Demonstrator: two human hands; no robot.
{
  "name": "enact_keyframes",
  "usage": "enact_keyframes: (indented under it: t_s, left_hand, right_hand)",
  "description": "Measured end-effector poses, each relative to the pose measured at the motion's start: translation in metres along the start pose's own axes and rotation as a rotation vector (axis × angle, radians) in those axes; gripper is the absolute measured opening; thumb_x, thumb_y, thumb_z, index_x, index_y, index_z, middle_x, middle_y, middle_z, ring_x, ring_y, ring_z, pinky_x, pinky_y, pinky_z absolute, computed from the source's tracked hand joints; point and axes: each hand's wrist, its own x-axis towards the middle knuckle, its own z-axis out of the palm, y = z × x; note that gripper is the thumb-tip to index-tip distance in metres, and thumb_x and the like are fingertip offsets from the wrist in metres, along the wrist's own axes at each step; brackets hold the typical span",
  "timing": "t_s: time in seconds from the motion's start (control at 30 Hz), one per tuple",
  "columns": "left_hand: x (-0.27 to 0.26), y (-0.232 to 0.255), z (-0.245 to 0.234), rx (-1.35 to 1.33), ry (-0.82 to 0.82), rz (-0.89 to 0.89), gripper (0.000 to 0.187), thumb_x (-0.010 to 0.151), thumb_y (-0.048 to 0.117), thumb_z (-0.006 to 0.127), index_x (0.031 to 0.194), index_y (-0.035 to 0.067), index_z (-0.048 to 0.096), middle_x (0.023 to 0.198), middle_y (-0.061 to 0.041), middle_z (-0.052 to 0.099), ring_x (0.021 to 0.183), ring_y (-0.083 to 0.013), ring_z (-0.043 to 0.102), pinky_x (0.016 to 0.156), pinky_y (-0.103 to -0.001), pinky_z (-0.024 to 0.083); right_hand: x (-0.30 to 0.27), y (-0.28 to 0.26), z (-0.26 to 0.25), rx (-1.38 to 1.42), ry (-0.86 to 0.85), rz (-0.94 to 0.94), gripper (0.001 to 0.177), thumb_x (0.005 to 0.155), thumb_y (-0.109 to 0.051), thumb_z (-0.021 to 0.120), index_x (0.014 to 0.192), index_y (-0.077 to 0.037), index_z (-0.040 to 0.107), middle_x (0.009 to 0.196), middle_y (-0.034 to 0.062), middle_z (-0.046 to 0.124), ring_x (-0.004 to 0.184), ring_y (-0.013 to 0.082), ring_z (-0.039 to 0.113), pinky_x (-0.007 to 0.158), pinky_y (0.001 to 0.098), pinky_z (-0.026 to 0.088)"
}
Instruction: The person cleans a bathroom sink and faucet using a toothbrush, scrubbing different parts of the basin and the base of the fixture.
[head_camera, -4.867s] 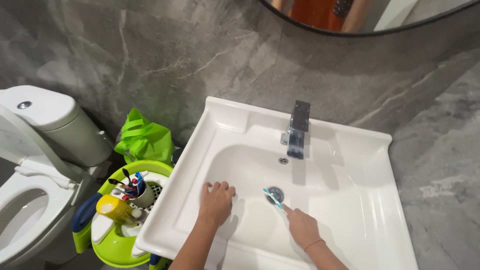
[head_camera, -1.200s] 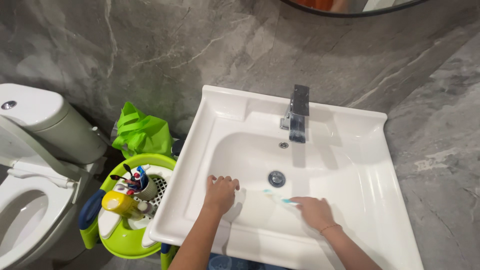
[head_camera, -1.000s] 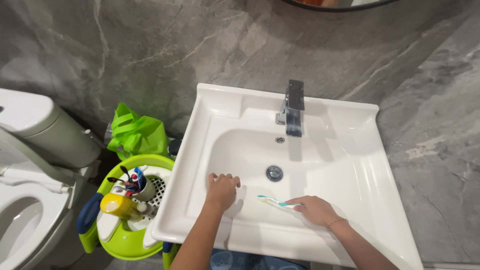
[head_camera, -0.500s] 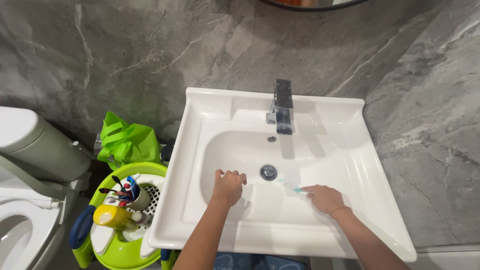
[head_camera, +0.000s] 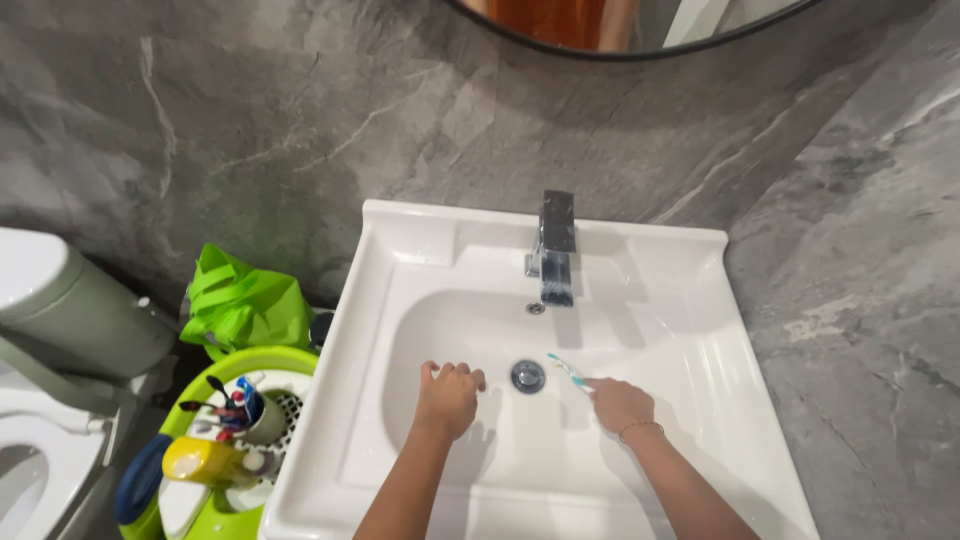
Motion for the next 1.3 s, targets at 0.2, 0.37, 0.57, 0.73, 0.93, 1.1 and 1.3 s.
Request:
enact_keyframes:
  t_s: [0.2,0.37,0.57,0.73,0.93,1.1,1.3]
  left_hand:
    - [0.006,0.001,0.004,0.008,0.027,-0.007,0.022,0.085,0.005,0.069,0.102,0.019,0.073,0.105,-0.003,0.068,0.109,-0.0213,0.061,0.109,-0.053,0.029]
    - [0.004,0.001,0.007,0.016,0.009,-0.007,0.023,0.086,0.005,0.069,0.102,0.02,0.073,0.105,-0.002,0.069,0.11,-0.0206,0.061,0.11,-0.052,0.029]
    - [-0.009,0.009,0.016,0.012,-0.04,0.014,0.019,0.085,0.009,0.071,0.101,0.02,0.073,0.105,-0.003,0.068,0.11,-0.0212,0.061,0.109,-0.053,0.029]
    - [-0.014,0.007,0.015,0.017,-0.03,0.05,0.018,0.086,0.008,0.069,0.099,0.02,0.073,0.103,-0.002,0.069,0.109,-0.0209,0.061,0.109,-0.053,0.03]
    - [-0.02,-0.005,0.0,0.052,0.035,0.072,0.018,0.087,0.007,0.068,0.098,0.02,0.073,0.102,-0.002,0.07,0.107,-0.0208,0.063,0.109,-0.052,0.032]
    - [-0.031,-0.022,-0.016,0.098,-0.052,0.022,0.019,0.089,0.009,0.066,0.103,0.02,0.072,0.104,-0.002,0.069,0.108,-0.0206,0.062,0.111,-0.053,0.03]
    - [-0.046,-0.05,-0.023,0.097,-0.038,-0.023,0.021,0.091,0.006,0.062,0.104,0.02,0.07,0.107,-0.001,0.067,0.11,-0.0201,0.061,0.098,-0.043,0.04]
  right_hand:
    - [-0.021,0.006,-0.001,0.029,0.099,-0.059,0.041,0.096,-0.024,0.055,0.132,-0.038,0.068,0.089,0.0105,0.076,0.084,0.0302,0.074,0.075,0.045,0.057]
    - [-0.043,0.017,-0.019,-0.075,0.107,-0.073,0.04,0.098,-0.025,0.055,0.137,-0.029,0.064,0.085,0.0101,0.077,0.08,0.0286,0.075,0.071,0.0445,0.056]
    - [-0.066,0.027,-0.033,-0.024,0.048,-0.249,0.035,0.095,-0.023,0.056,0.122,-0.035,0.075,0.087,0.0079,0.076,0.085,0.0279,0.073,0.075,0.0441,0.055]
    - [-0.076,0.039,-0.041,-0.04,-0.294,-0.305,0.037,0.094,-0.033,0.059,0.126,-0.042,0.076,0.099,0.0043,0.075,0.093,0.029,0.07,0.082,0.043,0.054]
    - [-0.083,0.06,-0.047,-0.28,-0.167,-0.181,0.036,0.095,-0.029,0.053,0.122,-0.038,0.074,0.109,0.0061,0.076,0.1,0.027,0.073,0.087,0.0417,0.058]
    - [-0.083,0.047,-0.048,-0.214,-0.295,-0.127,0.038,0.097,-0.028,0.051,0.124,-0.041,0.073,0.113,0.0032,0.076,0.104,0.0246,0.073,0.09,0.0398,0.057]
    - [-0.074,0.002,-0.024,-0.042,-0.384,-0.219,0.036,0.1,-0.034,0.051,0.13,-0.04,0.069,0.119,0.004,0.074,0.111,0.0257,0.069,0.096,0.0404,0.054]
